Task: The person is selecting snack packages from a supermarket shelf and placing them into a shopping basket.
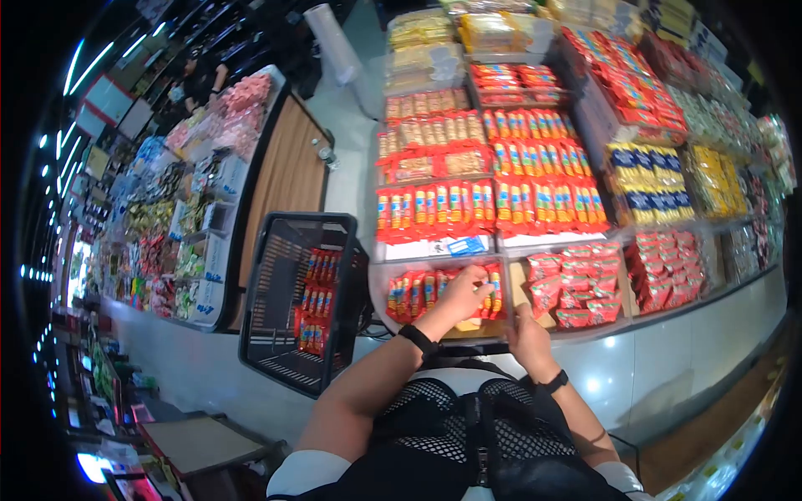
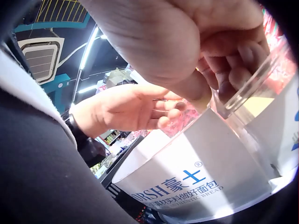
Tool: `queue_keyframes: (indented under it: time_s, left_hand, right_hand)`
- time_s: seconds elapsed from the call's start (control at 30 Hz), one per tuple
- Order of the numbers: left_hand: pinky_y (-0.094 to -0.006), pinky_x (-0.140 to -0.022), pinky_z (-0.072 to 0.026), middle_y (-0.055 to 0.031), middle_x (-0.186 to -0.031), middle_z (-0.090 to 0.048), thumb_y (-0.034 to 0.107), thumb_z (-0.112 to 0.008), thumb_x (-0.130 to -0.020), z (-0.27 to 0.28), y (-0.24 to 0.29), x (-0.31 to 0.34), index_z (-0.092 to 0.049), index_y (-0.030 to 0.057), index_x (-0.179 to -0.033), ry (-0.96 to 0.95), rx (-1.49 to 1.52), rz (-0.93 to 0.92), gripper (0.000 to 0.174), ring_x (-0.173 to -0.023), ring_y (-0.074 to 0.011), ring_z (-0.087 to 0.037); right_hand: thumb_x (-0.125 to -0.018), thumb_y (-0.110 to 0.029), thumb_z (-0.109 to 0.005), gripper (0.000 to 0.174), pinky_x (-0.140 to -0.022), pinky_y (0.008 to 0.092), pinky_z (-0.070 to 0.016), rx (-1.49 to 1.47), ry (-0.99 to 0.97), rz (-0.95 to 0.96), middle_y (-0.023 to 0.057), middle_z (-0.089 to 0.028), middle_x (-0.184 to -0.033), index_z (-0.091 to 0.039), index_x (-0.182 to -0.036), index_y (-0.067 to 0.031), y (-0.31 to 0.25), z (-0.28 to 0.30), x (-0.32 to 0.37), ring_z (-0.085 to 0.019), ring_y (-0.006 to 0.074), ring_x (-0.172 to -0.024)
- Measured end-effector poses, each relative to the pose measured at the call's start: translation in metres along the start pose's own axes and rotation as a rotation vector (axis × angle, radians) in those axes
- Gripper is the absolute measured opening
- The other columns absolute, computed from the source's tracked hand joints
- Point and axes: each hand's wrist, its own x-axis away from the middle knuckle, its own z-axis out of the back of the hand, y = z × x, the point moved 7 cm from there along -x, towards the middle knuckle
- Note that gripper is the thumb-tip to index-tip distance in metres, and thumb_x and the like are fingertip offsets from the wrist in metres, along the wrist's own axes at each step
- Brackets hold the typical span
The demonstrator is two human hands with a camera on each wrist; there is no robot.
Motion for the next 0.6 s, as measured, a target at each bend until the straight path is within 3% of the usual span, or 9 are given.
queue_keyframes:
  time_s: [0.13, 0.23, 0.27, 0.3, 0.37, 0.43, 0.53, 0.57, 0.6]
  left_hand:
    - [-0.0340, -0.083, -0.0544, -0.0140, -0.105, -0.071, 0.017, -0.071, -0.093, 0.100, 0.049, 0.033, -0.061, 0.0001, -0.114, 0.090, 0.064, -0.044, 0.028, -0.097, -0.0204, -0.068]
    - [-0.0275, -0.076, -0.0537, -0.0094, -0.097, -0.070, 0.007, -0.066, -0.095, 0.187, 0.000, 0.055, -0.060, -0.0016, -0.112, 0.323, 0.258, -0.115, 0.019, -0.088, -0.0133, -0.066]
    - [-0.0267, -0.072, -0.0535, -0.0074, -0.095, -0.069, 0.006, -0.065, -0.095, 0.224, -0.006, 0.070, -0.062, -0.0004, -0.109, 0.413, 0.118, -0.104, 0.015, -0.083, -0.0127, -0.066]
    - [-0.0252, -0.068, -0.0526, -0.0058, -0.092, -0.069, 0.005, -0.064, -0.095, 0.246, -0.046, 0.078, -0.064, 0.0014, -0.108, 0.499, 0.306, -0.099, 0.013, -0.080, -0.0113, -0.065]
    - [-0.0275, -0.075, -0.0543, -0.0086, -0.092, -0.070, 0.009, -0.071, -0.089, 0.295, -0.129, 0.108, -0.066, -0.0008, -0.107, 0.652, 0.317, 0.262, 0.021, -0.083, -0.0135, -0.067]
    - [-0.0336, -0.083, -0.0548, -0.0158, -0.102, -0.072, 0.016, -0.076, -0.086, 0.332, -0.201, 0.144, -0.066, -0.0027, -0.107, 0.730, 0.013, 0.325, 0.030, -0.093, -0.0222, -0.070]
    - [-0.0375, -0.091, -0.0536, -0.0191, -0.107, -0.072, 0.021, -0.080, -0.081, 0.343, -0.249, 0.188, -0.066, -0.0029, -0.110, 0.534, -0.171, 0.686, 0.040, -0.103, -0.0281, -0.070]
    - [-0.0375, -0.091, -0.0536, -0.0191, -0.107, -0.072, 0.021, -0.080, -0.081, 0.343, -0.269, 0.197, -0.066, -0.0029, -0.110, 0.534, -0.158, 0.690, 0.040, -0.103, -0.0281, -0.070]
    - [-0.0388, -0.094, -0.0529, -0.0197, -0.109, -0.071, 0.022, -0.082, -0.079, 0.330, -0.304, 0.202, -0.067, -0.0024, -0.111, 0.369, -0.214, 0.776, 0.043, -0.107, -0.0293, -0.068]
  right_hand:
    - [-0.084, -0.014, -0.072, 0.039, -0.063, 0.0483, -0.0490, 0.008, 0.014, -0.052, 0.0144, -0.064, -0.077, -0.047, -0.115, -0.0120, 0.010, -0.006, -0.002, -0.066, 0.0378, -0.073]
    - [-0.083, -0.009, -0.072, 0.037, -0.062, 0.0465, -0.0467, 0.036, 0.015, -0.085, 0.0136, -0.059, -0.072, -0.049, -0.112, -0.0081, -0.006, 0.001, -0.003, -0.061, 0.0346, -0.067]
    - [-0.082, -0.007, -0.072, 0.037, -0.062, 0.0466, -0.0467, 0.059, 0.017, -0.091, 0.0136, -0.058, -0.072, -0.049, -0.111, -0.0069, -0.010, 0.003, -0.003, -0.061, 0.0341, -0.066]
    - [-0.082, -0.004, -0.072, 0.036, -0.062, 0.0465, -0.0467, 0.081, 0.032, -0.085, 0.0140, -0.057, -0.072, -0.049, -0.110, -0.0059, -0.015, 0.003, -0.003, -0.060, 0.0341, -0.066]
    - [-0.082, -0.001, -0.070, 0.034, -0.061, 0.0452, -0.0463, 0.102, 0.050, -0.062, 0.0148, -0.055, -0.071, -0.048, -0.109, -0.0049, -0.014, 0.000, -0.002, -0.059, 0.0339, -0.064]
    - [-0.082, 0.000, -0.069, 0.034, -0.059, 0.0441, -0.0453, 0.113, 0.031, -0.051, 0.0145, -0.054, -0.068, -0.047, -0.108, -0.0039, -0.016, 0.000, -0.004, -0.058, 0.0333, -0.061]
    - [-0.081, 0.001, -0.068, 0.034, -0.058, 0.0442, -0.0449, 0.178, 0.023, -0.027, 0.0143, -0.054, -0.066, -0.047, -0.108, -0.0029, -0.012, -0.003, -0.007, -0.059, 0.0332, -0.060]
    - [-0.081, 0.002, -0.068, 0.034, -0.057, 0.0443, -0.0448, 0.214, 0.033, -0.013, 0.0143, -0.054, -0.066, -0.047, -0.108, -0.0025, -0.011, -0.003, -0.007, -0.060, 0.0333, -0.061]
    - [-0.081, 0.002, -0.068, 0.034, -0.057, 0.0443, -0.0448, 0.226, 0.031, -0.009, 0.0143, -0.054, -0.066, -0.047, -0.108, -0.0025, -0.014, -0.003, -0.008, -0.060, 0.0333, -0.061]
